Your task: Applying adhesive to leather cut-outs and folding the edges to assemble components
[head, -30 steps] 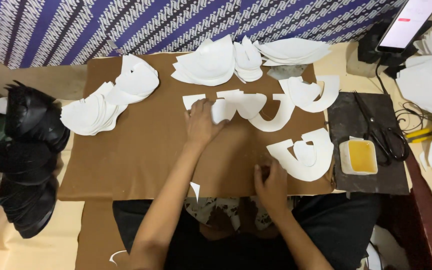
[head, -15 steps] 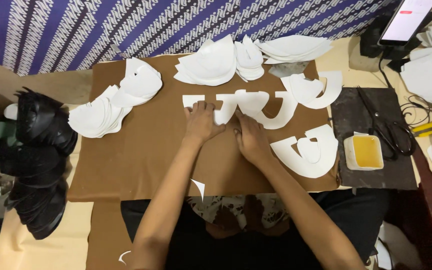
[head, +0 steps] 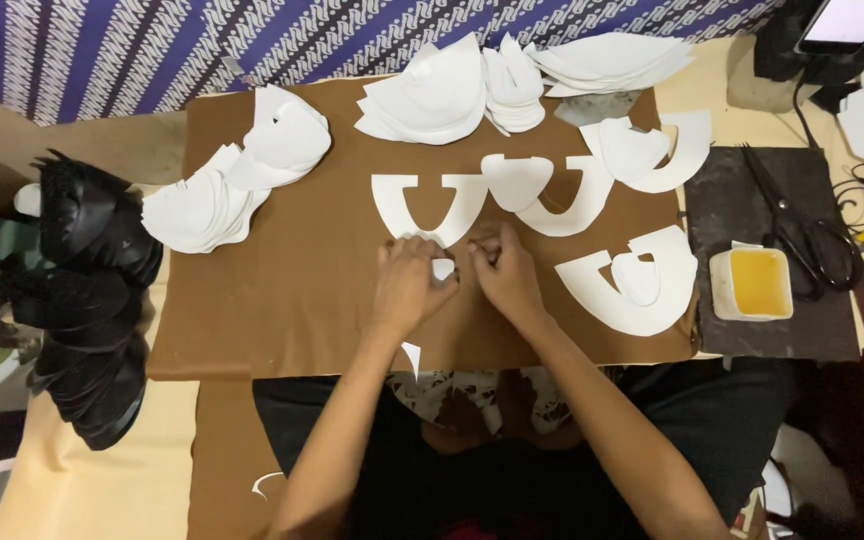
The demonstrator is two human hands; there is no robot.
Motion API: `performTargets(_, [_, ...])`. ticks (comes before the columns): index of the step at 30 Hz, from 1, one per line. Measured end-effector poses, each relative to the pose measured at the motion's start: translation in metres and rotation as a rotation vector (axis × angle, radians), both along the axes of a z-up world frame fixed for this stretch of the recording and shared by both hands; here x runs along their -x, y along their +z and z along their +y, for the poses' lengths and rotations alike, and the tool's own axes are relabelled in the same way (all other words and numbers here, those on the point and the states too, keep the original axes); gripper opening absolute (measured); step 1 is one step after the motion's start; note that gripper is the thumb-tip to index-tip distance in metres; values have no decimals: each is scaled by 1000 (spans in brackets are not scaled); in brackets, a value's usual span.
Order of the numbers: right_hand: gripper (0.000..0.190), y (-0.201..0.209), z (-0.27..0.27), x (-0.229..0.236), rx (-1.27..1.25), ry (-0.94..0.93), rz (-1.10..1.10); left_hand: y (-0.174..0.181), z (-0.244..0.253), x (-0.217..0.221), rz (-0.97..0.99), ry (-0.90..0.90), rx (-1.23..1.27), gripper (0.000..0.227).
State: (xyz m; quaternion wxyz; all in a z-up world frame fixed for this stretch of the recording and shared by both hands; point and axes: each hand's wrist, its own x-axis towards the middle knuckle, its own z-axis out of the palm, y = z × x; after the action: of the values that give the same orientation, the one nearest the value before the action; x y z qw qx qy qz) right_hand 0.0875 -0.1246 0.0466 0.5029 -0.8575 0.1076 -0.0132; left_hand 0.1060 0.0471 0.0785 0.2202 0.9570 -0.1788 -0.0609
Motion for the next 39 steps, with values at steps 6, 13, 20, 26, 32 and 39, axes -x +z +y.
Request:
performTargets(6, [58,32,-15,42,-540,159,218,25,-23,13,145,-38,362,31])
performTargets(13, [77,81,-18,63,-242,93,199,45,-43,12,341,-114,429,42])
performTargets(20, [72,81,-13,71,-26,-36,229,2,-29,-34,238,7,388,66])
performTargets(26, [83,67,3,84,-138,-116,176,-32,-41,-62,-77,187,12,63])
performTargets(32, [96,64,-7,83,218,14,274,-91,-48,-87,-161,108,-164,60])
performTargets(39, [56,35,-28,26,284,176,-215,-12,-44,-71,119,179,46,50])
